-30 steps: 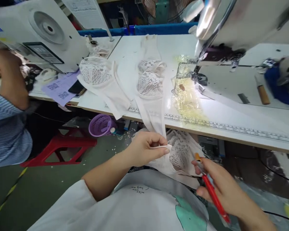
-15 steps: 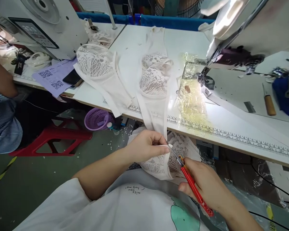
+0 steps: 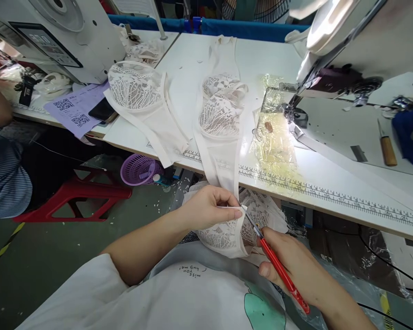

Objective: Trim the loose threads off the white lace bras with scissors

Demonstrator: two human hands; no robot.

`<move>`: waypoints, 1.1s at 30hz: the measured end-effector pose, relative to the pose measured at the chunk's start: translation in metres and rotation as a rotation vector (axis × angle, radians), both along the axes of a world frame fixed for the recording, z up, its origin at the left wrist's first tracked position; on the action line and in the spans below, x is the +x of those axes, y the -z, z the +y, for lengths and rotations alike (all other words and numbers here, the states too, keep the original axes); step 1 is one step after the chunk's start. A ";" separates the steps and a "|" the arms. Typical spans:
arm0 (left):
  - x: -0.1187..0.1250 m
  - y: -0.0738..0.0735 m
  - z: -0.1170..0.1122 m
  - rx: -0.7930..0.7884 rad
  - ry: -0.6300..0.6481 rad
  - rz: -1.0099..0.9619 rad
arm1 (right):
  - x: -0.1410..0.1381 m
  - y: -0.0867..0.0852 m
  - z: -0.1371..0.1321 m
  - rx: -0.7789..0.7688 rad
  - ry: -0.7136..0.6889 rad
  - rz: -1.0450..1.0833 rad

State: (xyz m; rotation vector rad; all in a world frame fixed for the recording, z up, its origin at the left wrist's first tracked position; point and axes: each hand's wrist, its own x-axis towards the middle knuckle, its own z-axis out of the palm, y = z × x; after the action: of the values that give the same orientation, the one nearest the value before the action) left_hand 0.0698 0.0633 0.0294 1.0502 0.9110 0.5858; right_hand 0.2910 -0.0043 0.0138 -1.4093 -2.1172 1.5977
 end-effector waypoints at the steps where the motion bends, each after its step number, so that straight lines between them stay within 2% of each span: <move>1: 0.001 0.000 0.000 -0.001 -0.001 0.011 | 0.001 0.001 0.000 0.014 -0.004 -0.015; 7: 0.002 -0.003 0.001 -0.022 0.010 0.060 | 0.008 0.008 -0.004 0.069 -0.005 -0.095; 14: 0.002 -0.002 0.003 -0.063 0.001 -0.011 | 0.005 0.013 -0.006 0.147 0.032 -0.066; 23: -0.001 0.001 0.003 -0.063 0.008 -0.032 | 0.001 0.030 -0.011 0.247 0.213 -0.021; 28: -0.007 -0.003 -0.003 -0.042 -0.079 -0.039 | -0.005 0.023 -0.004 0.307 0.321 0.046; 33: -0.014 -0.002 -0.008 -0.031 -0.213 -0.032 | -0.038 0.019 -0.003 0.348 0.369 0.165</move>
State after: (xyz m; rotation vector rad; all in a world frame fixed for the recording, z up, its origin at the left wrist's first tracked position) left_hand 0.0559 0.0549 0.0313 0.9197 1.0072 0.7611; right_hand 0.2525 -0.0070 -0.0051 -1.3916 -1.8002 1.1059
